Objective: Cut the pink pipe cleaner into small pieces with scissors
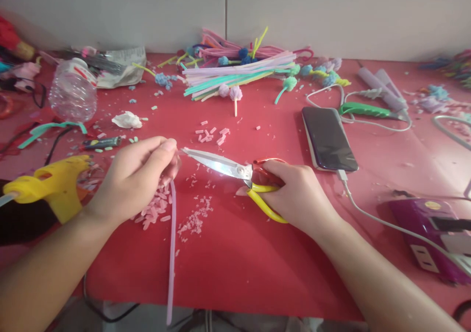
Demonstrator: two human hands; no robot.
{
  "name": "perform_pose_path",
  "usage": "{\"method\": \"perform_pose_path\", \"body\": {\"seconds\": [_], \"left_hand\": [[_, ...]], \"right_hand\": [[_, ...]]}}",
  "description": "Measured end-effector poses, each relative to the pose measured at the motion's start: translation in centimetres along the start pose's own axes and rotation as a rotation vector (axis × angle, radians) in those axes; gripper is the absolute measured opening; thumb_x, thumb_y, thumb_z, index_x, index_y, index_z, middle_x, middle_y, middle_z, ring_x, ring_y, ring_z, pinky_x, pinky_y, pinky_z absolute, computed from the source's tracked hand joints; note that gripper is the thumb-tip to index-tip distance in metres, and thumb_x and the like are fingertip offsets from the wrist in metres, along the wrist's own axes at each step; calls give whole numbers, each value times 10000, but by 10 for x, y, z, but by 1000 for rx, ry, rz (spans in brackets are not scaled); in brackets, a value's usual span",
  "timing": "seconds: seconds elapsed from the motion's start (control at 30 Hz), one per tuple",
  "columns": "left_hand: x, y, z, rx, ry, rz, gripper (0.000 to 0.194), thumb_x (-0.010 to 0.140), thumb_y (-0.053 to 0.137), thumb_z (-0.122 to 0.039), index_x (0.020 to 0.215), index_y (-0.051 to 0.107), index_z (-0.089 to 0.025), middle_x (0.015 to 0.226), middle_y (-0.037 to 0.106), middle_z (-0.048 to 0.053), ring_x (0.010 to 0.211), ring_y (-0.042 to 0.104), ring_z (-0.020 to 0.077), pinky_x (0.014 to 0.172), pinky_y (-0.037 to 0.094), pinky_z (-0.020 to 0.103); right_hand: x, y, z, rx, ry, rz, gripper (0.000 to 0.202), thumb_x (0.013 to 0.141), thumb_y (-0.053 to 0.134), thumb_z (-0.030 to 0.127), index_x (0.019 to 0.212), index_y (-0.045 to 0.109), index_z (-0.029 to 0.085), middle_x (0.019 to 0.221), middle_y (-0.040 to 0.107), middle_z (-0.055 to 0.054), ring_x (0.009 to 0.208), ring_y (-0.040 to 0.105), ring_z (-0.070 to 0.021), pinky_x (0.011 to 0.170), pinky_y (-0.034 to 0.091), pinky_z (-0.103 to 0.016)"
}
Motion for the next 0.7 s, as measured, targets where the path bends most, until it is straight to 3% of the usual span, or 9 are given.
{"method": "perform_pose_path", "body": {"seconds": [0.7], "left_hand": [[0, -3, 1, -24, -16, -17, 428, 1080, 483, -370, 687, 517, -202, 611, 522, -25, 537, 470, 96, 499, 389, 249]], "right_hand": [[-2, -2, 3, -6, -37, -23, 669, 707, 771, 782, 664, 366, 250, 630, 313, 29, 607, 246, -141, 496, 266, -305]]}}
Point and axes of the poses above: each hand's wrist, its own x-axis towards the middle knuckle, its own y-axis out of the palm, z = x × y, the point moved 10 cm from there along x, towards the middle knuckle
